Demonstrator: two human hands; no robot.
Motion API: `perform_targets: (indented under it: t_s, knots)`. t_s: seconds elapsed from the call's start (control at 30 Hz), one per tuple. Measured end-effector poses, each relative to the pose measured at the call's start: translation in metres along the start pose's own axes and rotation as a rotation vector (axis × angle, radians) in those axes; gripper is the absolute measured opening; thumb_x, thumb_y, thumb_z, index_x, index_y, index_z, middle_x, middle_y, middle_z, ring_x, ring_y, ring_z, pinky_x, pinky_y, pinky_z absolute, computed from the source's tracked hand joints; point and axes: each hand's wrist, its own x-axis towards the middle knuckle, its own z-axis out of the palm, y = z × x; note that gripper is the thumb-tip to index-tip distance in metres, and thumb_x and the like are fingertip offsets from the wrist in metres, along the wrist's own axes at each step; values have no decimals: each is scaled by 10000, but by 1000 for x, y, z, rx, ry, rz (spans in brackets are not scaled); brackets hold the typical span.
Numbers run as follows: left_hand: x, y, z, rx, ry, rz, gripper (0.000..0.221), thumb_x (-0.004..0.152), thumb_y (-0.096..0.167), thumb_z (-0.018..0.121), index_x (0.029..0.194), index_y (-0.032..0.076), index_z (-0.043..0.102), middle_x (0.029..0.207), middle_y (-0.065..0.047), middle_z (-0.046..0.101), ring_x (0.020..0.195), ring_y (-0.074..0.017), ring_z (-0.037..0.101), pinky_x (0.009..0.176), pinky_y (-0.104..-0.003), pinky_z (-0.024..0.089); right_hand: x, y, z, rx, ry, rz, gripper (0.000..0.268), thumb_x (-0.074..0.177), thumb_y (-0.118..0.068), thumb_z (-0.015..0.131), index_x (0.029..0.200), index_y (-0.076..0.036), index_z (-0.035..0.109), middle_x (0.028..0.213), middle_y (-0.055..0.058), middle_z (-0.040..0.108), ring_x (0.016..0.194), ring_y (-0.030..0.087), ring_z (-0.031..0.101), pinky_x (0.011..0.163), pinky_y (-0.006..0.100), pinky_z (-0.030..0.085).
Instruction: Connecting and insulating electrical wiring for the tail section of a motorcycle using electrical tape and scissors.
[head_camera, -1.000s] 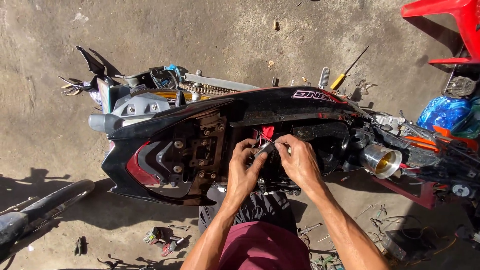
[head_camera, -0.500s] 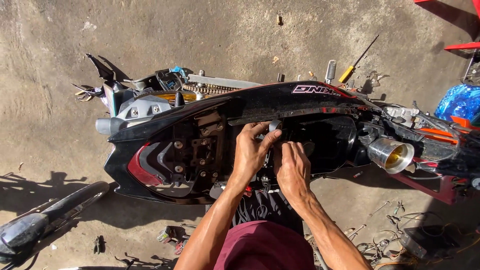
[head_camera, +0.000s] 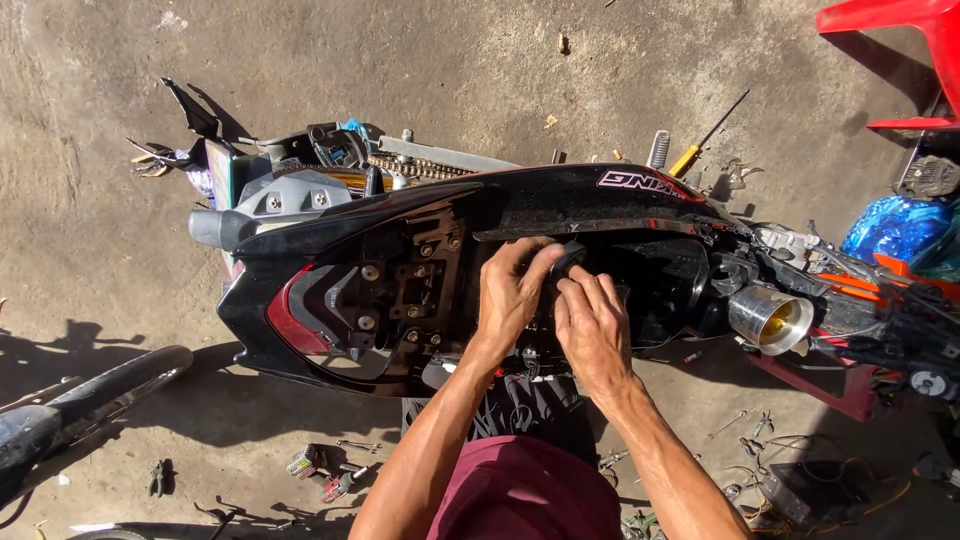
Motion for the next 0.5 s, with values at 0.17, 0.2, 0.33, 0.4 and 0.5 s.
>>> perform_targets:
  t_s: [0.17, 0.2, 0.33, 0.4, 0.5]
  knots:
    - [-46, 15, -19, -145, 160, -147, 292, 1013, 241, 655, 1214, 35, 708, 1016, -190, 744, 1004, -318, 727, 883, -444, 593, 18, -5, -15, 295, -123, 313, 63, 947, -43, 725, 1004, -57, 749, 956, 138, 753, 911, 304, 731, 786, 402, 609]
    - [-53, 11, -17, -137, 98, -135, 292, 975, 151, 700, 1242, 33, 700, 1046, -180, 746, 1034, -338, 731, 903, -454, 589, 23, -9, -19, 370, -162, 438, 59, 951, -68, 741, 1001, -48, 765, 942, 162, 766, 914, 327, 744, 799, 427, 608]
    - [-57, 16, -10, -147, 28, -152, 464, 873, 112, 777, 1313, 31, 654, 928, -204, 748, 941, -352, 736, 788, -487, 594, 39, -11, -27, 388, -244, 598, 94, 939, -157, 759, 997, -88, 783, 942, 157, 786, 966, 321, 758, 804, 418, 592]
    - [-52, -3, -1, -99, 105, -85, 373, 866, 146, 811, 1212, 53, 709, 947, -198, 763, 874, -350, 748, 741, -465, 592, 41, -7, -26, 421, -298, 642, 105, 904, -186, 770, 972, -114, 803, 913, 157, 787, 1009, 318, 754, 855, 403, 589]
    - [-58, -17, 3, -10, 126, -15, 296, 867, 150, 806, 1147, 79, 741, 902, -161, 763, 833, -342, 760, 696, -420, 606, 37, -4, -26, 337, -298, 561, 94, 929, -163, 730, 973, -106, 790, 878, 128, 790, 973, 330, 756, 833, 426, 588]
